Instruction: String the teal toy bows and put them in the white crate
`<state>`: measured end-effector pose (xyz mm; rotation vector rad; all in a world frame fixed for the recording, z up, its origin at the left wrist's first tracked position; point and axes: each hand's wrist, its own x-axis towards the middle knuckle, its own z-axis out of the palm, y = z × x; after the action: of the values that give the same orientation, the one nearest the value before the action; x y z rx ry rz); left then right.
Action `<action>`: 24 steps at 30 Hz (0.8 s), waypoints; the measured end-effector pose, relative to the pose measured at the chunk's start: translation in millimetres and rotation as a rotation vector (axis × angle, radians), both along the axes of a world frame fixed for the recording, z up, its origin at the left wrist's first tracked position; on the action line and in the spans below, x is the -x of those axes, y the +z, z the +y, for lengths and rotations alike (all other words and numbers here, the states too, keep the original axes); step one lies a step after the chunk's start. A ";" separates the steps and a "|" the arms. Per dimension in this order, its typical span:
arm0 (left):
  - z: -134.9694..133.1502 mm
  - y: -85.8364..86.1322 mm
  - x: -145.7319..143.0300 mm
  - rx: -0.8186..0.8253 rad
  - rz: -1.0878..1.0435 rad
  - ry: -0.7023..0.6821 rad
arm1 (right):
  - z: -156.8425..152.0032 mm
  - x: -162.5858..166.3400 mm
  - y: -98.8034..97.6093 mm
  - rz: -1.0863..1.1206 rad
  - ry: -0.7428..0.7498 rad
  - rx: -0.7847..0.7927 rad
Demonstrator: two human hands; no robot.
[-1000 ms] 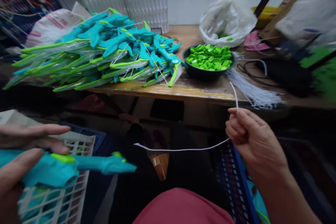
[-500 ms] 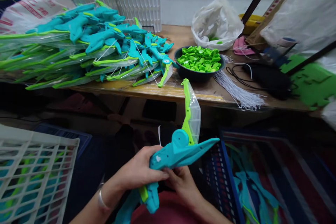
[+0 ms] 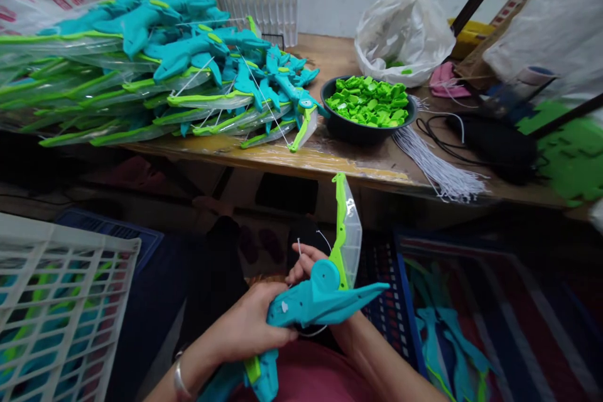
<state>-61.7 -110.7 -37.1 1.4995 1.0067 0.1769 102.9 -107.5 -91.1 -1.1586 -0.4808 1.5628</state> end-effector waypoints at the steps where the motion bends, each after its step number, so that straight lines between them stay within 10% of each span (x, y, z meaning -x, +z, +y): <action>1: -0.1 -4.2 1.4 -0.067 0.026 -0.003 | 2.2 -13.0 -3.9 -0.054 -0.033 0.008; 10: -12.8 -71.2 -11.3 -0.437 0.419 -0.176 | -6.7 -172.1 43.2 -0.923 -0.463 -0.080; 15: -23.4 -84.2 -22.7 -0.487 0.470 -0.200 | -7.5 -158.9 47.1 -1.504 -0.195 -0.323; 24: -22.3 -55.6 -33.9 -0.376 0.656 -0.379 | 19.7 -127.7 14.6 -1.638 -0.212 -0.413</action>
<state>-27.8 -133.0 -92.7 2.1330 1.2128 -0.4493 230.6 -87.8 -76.5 -1.8493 -1.5407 -0.0181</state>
